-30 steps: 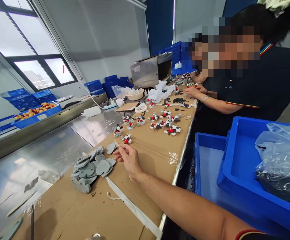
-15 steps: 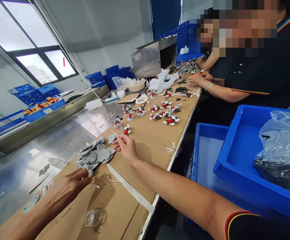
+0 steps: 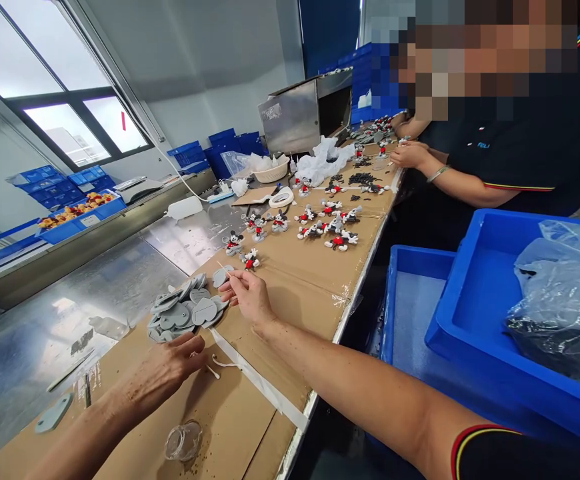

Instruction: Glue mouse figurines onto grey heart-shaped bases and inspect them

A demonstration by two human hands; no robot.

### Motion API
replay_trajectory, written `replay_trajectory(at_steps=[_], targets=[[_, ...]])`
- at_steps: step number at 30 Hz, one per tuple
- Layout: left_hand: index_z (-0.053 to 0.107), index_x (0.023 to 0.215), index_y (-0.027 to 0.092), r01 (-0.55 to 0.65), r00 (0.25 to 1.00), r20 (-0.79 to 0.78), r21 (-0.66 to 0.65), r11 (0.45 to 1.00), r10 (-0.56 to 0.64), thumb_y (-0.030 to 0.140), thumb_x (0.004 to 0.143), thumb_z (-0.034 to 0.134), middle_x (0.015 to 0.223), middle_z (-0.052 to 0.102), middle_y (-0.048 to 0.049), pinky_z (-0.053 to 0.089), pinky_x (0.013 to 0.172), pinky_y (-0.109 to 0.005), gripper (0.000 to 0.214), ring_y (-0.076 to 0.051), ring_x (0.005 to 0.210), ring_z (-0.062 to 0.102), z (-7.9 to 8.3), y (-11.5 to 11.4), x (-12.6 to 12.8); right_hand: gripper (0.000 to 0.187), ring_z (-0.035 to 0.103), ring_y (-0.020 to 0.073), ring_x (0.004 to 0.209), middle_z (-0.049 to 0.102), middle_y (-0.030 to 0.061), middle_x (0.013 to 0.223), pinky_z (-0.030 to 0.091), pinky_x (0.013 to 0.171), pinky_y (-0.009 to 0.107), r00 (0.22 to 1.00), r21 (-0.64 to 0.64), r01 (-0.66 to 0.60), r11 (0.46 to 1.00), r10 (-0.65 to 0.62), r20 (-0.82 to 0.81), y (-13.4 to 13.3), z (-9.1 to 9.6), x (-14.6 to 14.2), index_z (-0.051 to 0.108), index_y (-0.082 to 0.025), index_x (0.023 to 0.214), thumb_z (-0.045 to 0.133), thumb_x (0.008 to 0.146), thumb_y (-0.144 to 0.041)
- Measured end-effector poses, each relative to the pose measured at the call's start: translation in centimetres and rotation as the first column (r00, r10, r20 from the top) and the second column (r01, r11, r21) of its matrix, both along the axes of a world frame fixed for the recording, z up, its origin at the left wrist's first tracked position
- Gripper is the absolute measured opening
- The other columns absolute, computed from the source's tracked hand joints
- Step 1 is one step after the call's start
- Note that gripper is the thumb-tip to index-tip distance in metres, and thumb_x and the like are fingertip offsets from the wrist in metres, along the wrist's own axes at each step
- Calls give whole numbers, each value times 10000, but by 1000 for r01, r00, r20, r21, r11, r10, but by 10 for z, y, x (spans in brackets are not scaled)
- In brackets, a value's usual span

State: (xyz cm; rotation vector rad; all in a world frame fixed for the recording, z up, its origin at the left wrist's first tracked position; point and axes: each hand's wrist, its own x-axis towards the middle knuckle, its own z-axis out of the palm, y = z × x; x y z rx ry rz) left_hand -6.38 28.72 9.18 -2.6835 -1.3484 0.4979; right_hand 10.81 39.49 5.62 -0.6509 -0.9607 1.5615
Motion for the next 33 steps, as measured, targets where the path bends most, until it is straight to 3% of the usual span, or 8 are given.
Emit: replay_trajectory(at_steps=[8, 13, 21, 27, 30, 33], targets=[[582, 927, 174, -14, 1000, 12, -51, 999, 15, 18, 941, 295, 974, 571, -58, 437, 698, -324, 327, -198, 894, 558, 8, 9, 5, 226, 634, 100, 583, 710, 31, 758, 429, 509, 180, 1000, 4, -9, 1000, 9, 9, 0, 1, 1, 677, -167, 947, 629, 809, -340], [579, 853, 161, -14, 1000, -17, -77, 997, 12, 82, 966, 357, 955, 591, -64, 435, 688, -331, 261, -210, 893, 562, 8, 18, 15, 212, 634, 98, 582, 713, 31, 768, 428, 512, 180, 1000, -3, -15, 1000, 15, 10, -1, 3, 2, 673, -170, 944, 616, 817, -330], [582, 885, 155, -57, 998, -41, -63, 996, 55, 67, 958, 340, 979, 591, -74, 460, 735, -364, 267, -229, 909, 558, 23, 22, 19, 229, 635, 107, 586, 713, 28, 760, 435, 510, 187, 1000, -7, -25, 1000, 25, 5, -2, 3, 2, 677, -172, 947, 633, 804, -347], [610, 869, 157, -58, 998, -41, -114, 992, 54, 63, 928, 427, 955, 617, -67, 453, 701, -325, 214, -216, 886, 575, 10, 20, 24, 201, 626, 98, 566, 706, 21, 737, 421, 500, 179, 1000, -12, -27, 1000, 27, 3, -1, 3, 1, 670, -170, 930, 616, 808, -320], [612, 862, 162, -54, 999, -6, -115, 992, 54, 62, 938, 392, 954, 621, -67, 450, 741, -328, 253, -214, 900, 576, 3, 19, 20, 204, 626, 101, 567, 708, 27, 743, 423, 498, 184, 1000, -9, -26, 1000, 26, -1, -1, 3, 1, 671, -171, 933, 618, 809, -324], [629, 938, 176, -77, 996, 31, -115, 990, 81, 54, 952, 300, 974, 623, -66, 462, 771, -328, 351, -211, 926, 583, 11, 18, 17, 221, 630, 107, 572, 714, 33, 751, 429, 504, 189, 1000, -4, -23, 1000, 23, -3, -1, 2, 2, 672, -171, 930, 637, 801, -347]])
